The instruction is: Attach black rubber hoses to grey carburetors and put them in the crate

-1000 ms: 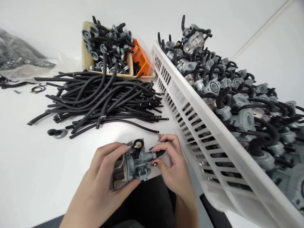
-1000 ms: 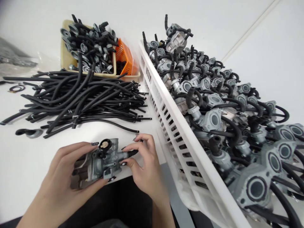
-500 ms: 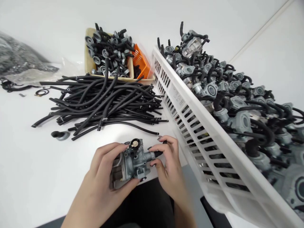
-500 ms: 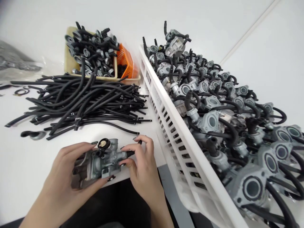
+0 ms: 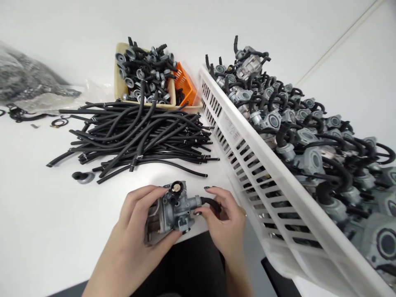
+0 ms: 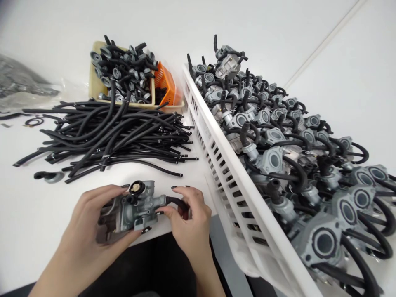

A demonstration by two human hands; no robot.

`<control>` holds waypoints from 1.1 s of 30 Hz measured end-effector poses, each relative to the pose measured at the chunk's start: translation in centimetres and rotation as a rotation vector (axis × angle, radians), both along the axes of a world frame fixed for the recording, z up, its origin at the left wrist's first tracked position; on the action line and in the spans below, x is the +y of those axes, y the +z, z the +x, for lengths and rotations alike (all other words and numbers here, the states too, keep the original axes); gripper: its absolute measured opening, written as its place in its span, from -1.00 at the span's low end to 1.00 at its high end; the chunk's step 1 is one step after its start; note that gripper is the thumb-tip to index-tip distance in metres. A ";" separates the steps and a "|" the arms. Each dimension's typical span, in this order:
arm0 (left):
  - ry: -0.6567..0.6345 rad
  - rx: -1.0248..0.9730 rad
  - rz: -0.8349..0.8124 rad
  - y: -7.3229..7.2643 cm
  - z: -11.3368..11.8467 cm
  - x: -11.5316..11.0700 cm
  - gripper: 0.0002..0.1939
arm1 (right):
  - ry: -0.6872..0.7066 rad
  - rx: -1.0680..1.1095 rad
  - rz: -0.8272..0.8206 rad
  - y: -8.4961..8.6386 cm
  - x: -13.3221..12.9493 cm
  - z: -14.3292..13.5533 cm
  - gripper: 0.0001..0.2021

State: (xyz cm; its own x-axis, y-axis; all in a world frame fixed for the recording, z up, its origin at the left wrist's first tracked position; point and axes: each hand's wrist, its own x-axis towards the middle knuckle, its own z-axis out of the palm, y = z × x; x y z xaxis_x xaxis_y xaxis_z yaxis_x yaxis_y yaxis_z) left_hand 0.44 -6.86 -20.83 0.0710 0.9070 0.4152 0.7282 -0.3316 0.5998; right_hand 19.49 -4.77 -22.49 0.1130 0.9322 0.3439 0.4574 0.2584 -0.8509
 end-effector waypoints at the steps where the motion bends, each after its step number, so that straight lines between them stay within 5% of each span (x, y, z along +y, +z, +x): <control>1: -0.008 0.006 -0.002 0.0 0.0 -0.1 -0.43 | 0.008 0.020 -0.023 0.1 -0.1 0.1 -0.78; 5: -0.034 0.002 -0.023 0.1 -0.1 -0.2 -0.42 | 0.073 0.069 -0.081 0.6 -0.3 0.6 -0.81; 10: -0.049 -0.009 -0.049 0.0 -0.1 -0.2 -0.42 | 0.152 0.140 0.120 0.5 -0.1 0.9 -0.84; 19: 0.180 -0.369 -0.233 1.1 1.1 -0.6 -0.51 | 0.421 0.278 0.049 1.0 0.2 1.6 -0.69; 26: 0.225 -0.809 -0.270 0.9 0.1 -0.1 -0.41 | 0.355 0.009 0.217 4.9 3.2 -0.6 -0.78; 33: 0.229 -1.164 -0.137 0.7 -0.8 0.5 -0.49 | 0.562 0.010 0.279 8.6 6.6 -4.6 -0.88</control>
State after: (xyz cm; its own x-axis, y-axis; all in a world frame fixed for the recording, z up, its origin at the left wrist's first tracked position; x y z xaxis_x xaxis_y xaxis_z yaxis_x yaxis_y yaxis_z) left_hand -0.35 -6.35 -20.08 -0.4528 0.8913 0.0217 -0.2429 -0.1467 0.9589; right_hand 14.86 1.86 -13.88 -0.3641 0.7255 0.5839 0.1794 0.6699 -0.7204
